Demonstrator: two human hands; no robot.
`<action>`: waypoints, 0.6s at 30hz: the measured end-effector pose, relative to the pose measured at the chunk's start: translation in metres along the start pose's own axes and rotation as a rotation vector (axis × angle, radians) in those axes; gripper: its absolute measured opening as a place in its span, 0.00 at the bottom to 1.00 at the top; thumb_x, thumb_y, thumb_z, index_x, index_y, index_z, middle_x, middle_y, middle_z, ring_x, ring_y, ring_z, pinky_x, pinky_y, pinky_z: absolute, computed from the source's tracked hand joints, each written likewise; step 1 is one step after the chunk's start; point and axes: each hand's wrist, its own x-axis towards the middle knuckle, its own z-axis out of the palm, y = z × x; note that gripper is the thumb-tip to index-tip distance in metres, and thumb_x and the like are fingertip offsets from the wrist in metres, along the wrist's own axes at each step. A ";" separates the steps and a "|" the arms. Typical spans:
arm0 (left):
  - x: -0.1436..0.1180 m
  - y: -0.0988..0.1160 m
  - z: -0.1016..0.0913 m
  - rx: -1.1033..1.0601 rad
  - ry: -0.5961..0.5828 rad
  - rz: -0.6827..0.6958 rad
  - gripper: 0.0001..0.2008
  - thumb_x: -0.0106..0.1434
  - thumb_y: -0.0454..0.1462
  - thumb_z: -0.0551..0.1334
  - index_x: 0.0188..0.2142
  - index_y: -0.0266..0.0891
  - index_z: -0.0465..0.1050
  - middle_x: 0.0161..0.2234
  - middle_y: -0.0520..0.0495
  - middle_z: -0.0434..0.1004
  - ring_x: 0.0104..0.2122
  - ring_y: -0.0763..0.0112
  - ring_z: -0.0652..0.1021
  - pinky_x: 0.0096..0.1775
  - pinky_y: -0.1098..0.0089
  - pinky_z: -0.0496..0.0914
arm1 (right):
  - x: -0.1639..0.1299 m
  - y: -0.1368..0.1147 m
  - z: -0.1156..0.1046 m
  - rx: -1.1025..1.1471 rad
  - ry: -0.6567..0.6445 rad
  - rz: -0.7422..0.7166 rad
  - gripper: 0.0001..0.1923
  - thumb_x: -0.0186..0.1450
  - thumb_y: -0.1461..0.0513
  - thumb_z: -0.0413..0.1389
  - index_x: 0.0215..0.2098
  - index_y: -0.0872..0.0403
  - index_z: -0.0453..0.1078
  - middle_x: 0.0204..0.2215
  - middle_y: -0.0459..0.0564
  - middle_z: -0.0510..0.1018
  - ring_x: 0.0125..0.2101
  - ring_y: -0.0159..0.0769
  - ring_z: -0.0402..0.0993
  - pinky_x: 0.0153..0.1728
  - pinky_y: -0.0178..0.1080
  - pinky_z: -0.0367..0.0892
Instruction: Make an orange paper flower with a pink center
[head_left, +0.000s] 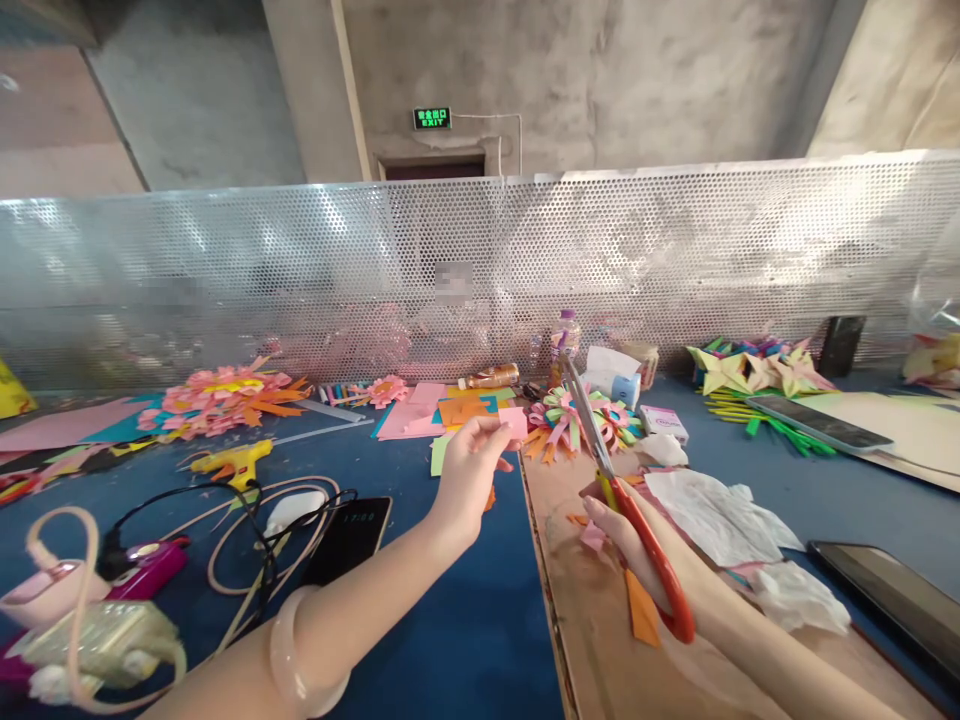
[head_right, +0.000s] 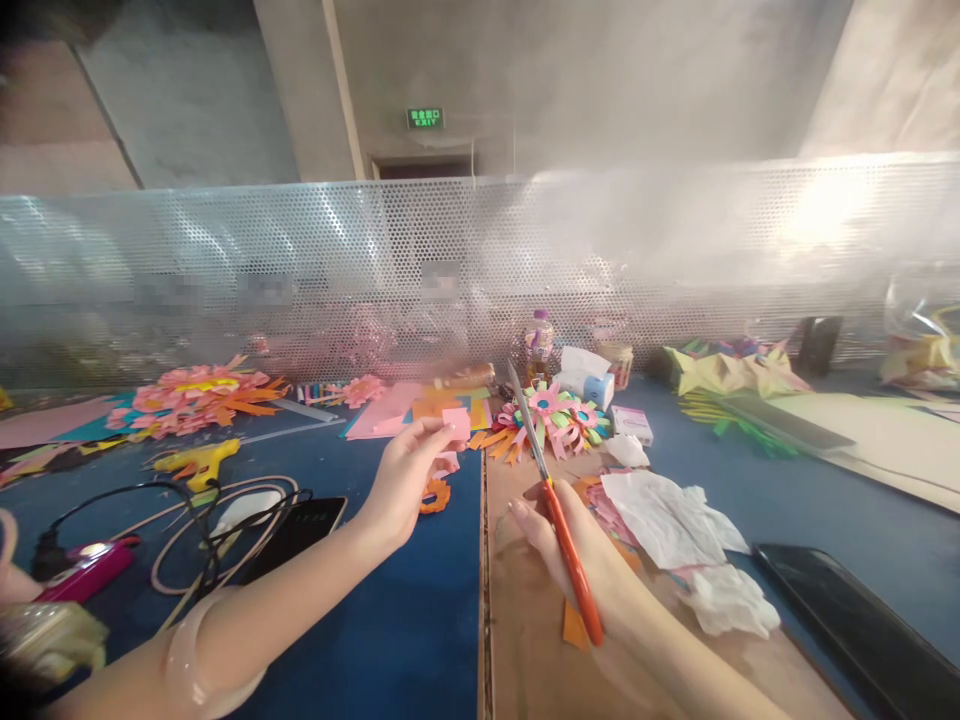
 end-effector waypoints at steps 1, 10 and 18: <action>0.000 0.001 0.000 -0.006 -0.007 0.003 0.07 0.54 0.39 0.64 0.29 0.38 0.71 0.28 0.48 0.76 0.28 0.72 0.75 0.28 0.74 0.68 | 0.000 0.000 0.001 0.005 -0.003 0.014 0.24 0.64 0.42 0.44 0.26 0.52 0.54 0.23 0.43 0.63 0.24 0.32 0.61 0.26 0.34 0.59; -0.014 0.011 0.009 -0.161 -0.050 -0.007 0.07 0.54 0.39 0.65 0.29 0.37 0.73 0.30 0.47 0.76 0.34 0.69 0.77 0.31 0.72 0.68 | -0.004 0.003 0.012 -0.045 0.028 -0.015 0.24 0.64 0.42 0.44 0.25 0.53 0.54 0.23 0.43 0.61 0.25 0.33 0.61 0.26 0.33 0.60; -0.029 0.013 0.015 -0.344 -0.048 -0.165 0.06 0.53 0.38 0.68 0.30 0.38 0.76 0.34 0.49 0.77 0.37 0.71 0.76 0.33 0.75 0.67 | -0.004 0.003 0.014 -0.106 -0.014 -0.066 0.24 0.65 0.43 0.42 0.25 0.52 0.54 0.21 0.44 0.63 0.21 0.32 0.61 0.21 0.33 0.58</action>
